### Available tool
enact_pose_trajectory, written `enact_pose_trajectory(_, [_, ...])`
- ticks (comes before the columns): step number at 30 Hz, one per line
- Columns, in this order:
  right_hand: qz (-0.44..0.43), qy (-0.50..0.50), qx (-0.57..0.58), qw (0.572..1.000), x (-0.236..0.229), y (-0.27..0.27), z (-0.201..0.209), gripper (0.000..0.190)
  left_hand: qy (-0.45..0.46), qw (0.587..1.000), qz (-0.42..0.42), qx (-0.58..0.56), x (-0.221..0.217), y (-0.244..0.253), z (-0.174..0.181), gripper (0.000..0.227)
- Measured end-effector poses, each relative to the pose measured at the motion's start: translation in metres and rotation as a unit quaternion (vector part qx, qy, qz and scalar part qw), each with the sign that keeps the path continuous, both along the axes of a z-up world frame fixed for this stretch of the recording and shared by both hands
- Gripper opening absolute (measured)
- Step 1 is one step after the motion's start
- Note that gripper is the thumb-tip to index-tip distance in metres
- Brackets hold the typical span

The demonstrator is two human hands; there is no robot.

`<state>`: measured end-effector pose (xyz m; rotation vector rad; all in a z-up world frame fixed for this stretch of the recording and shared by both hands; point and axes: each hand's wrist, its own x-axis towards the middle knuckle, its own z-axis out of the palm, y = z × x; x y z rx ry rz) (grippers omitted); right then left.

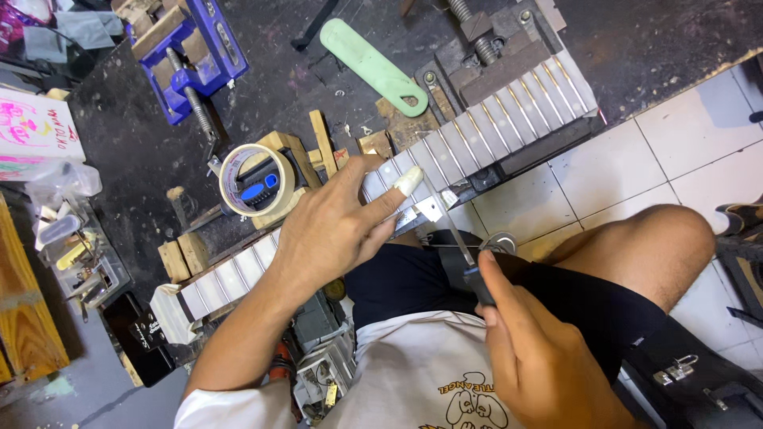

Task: The person files the frets on a guitar neck clamped in a vise. They use a small metal file to smooth the frets one by one, moving along the neck. The frets are partially covered with tape to protect the fretboard.

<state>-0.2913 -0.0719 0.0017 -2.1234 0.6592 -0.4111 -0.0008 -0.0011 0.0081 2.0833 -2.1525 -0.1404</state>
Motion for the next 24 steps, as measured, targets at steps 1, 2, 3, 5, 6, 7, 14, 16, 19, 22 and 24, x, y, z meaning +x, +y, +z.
enact_pose_trajectory(1, [-0.003,0.001,0.003,1.000,0.015,-0.007,0.002,0.058,0.001,1.000,-0.003,0.003,0.002,0.000,-0.001,0.046])
enact_pose_trajectory(2, [0.017,0.012,-0.010,1.000,0.030,-0.015,0.004,0.059,-0.007,1.000,-0.001,0.008,0.002,0.001,-0.002,0.047])
enact_pose_trajectory(3, [0.038,0.024,-0.025,0.999,0.043,-0.023,0.006,0.061,-0.015,1.000,0.003,0.010,0.002,0.000,-0.002,0.048])
enact_pose_trajectory(5, [0.033,0.024,-0.025,0.999,0.059,-0.028,0.012,0.059,-0.011,1.000,0.009,0.016,-0.002,0.000,-0.002,0.047])
enact_pose_trajectory(6, [0.031,0.023,-0.024,0.999,0.070,-0.032,0.015,0.057,-0.008,1.000,0.018,0.023,-0.001,-0.001,-0.001,0.045])
enact_pose_trajectory(7, [0.031,0.022,-0.027,0.999,0.058,-0.028,0.015,0.057,-0.010,1.000,0.018,0.020,-0.001,-0.001,-0.001,0.045])
enact_pose_trajectory(14, [0.011,0.041,-0.064,0.997,0.039,-0.015,0.005,0.057,0.003,1.000,0.010,0.021,0.003,0.000,-0.003,0.048])
enact_pose_trajectory(16, [0.019,0.077,-0.114,0.990,0.059,-0.021,0.010,0.055,0.010,1.000,0.009,0.027,0.000,0.002,-0.003,0.047])
enact_pose_trajectory(19, [0.013,0.054,-0.088,0.995,0.068,-0.027,0.018,0.057,0.007,1.000,0.014,0.001,0.001,0.001,-0.001,0.047])
enact_pose_trajectory(22, [-0.015,-0.004,-0.009,1.000,0.050,-0.023,0.015,0.053,0.017,1.000,0.008,-0.011,0.002,0.001,-0.001,0.037])
enact_pose_trajectory(24, [-0.014,-0.021,0.006,1.000,0.035,-0.016,0.018,0.055,0.019,1.000,0.010,-0.003,0.002,0.001,0.000,0.034])
